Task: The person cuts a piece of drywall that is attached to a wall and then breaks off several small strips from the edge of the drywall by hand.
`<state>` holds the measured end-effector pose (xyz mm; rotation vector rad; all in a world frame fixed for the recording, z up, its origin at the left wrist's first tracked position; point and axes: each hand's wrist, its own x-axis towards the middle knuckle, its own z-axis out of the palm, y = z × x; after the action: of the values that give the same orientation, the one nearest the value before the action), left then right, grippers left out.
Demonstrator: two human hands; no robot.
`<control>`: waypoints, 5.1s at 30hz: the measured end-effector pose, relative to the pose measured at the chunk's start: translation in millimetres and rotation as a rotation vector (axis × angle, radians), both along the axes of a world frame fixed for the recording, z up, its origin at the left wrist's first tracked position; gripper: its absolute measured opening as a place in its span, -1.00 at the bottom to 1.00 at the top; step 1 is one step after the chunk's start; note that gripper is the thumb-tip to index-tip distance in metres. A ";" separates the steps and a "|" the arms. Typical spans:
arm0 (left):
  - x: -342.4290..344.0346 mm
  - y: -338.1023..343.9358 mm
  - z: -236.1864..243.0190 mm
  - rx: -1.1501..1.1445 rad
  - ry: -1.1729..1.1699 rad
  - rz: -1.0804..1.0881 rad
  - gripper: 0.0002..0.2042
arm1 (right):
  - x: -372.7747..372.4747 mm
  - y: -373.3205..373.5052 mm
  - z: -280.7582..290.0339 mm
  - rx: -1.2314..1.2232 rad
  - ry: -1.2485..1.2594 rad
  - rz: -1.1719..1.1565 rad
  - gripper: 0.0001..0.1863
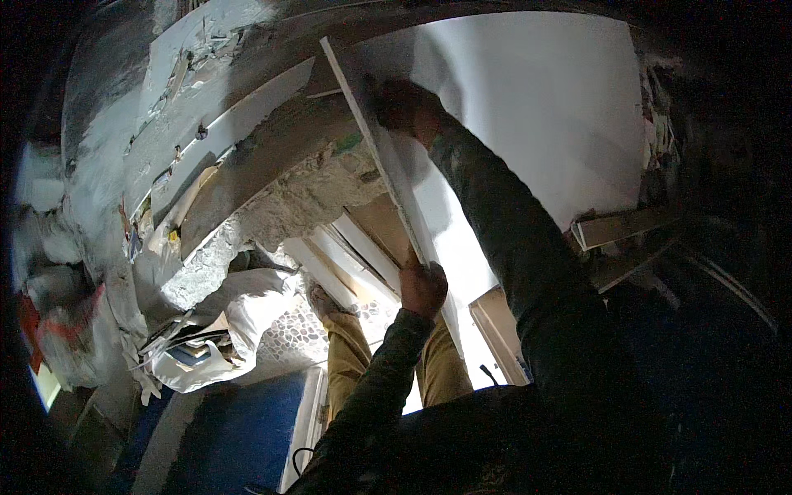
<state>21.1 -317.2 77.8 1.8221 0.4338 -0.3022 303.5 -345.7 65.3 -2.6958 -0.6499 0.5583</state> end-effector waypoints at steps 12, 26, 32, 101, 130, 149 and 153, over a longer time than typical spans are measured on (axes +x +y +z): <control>-3.1 6.4 -12.9 -0.066 -0.063 0.011 -0.64 | -178.7 -72.1 -58.2 0.009 -0.019 -0.065 -0.51; -3.8 1.3 -26.5 0.112 -0.188 -0.013 -0.62 | -358.2 -144.7 -81.7 -0.243 0.446 -0.128 -0.74; -2.7 0.0 -26.7 0.184 -0.102 -0.109 -0.67 | -442.1 -171.3 -127.5 0.162 0.385 -0.428 -0.84; 5.1 266.3 73.1 -0.198 0.233 0.493 -0.57 | -450.6 -184.3 26.6 0.094 0.053 -0.696 -0.78; 1.9 160.0 362.0 -0.849 -0.405 0.124 -0.69 | -341.5 80.5 420.8 1.113 -0.194 -0.513 -0.53; 5.3 88.1 369.0 -1.050 -0.383 -0.286 -0.46 | -425.4 -4.1 369.3 0.968 -0.546 -1.083 -0.63; -2.2 29.3 339.3 -0.753 -0.215 -0.310 -0.52 | -448.5 -39.1 325.5 1.001 -0.472 -1.356 -0.66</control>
<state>18.9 -287.9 417.1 1.1522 -0.1191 -0.4100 -144.9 -384.8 390.8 -1.6582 0.6926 -0.6127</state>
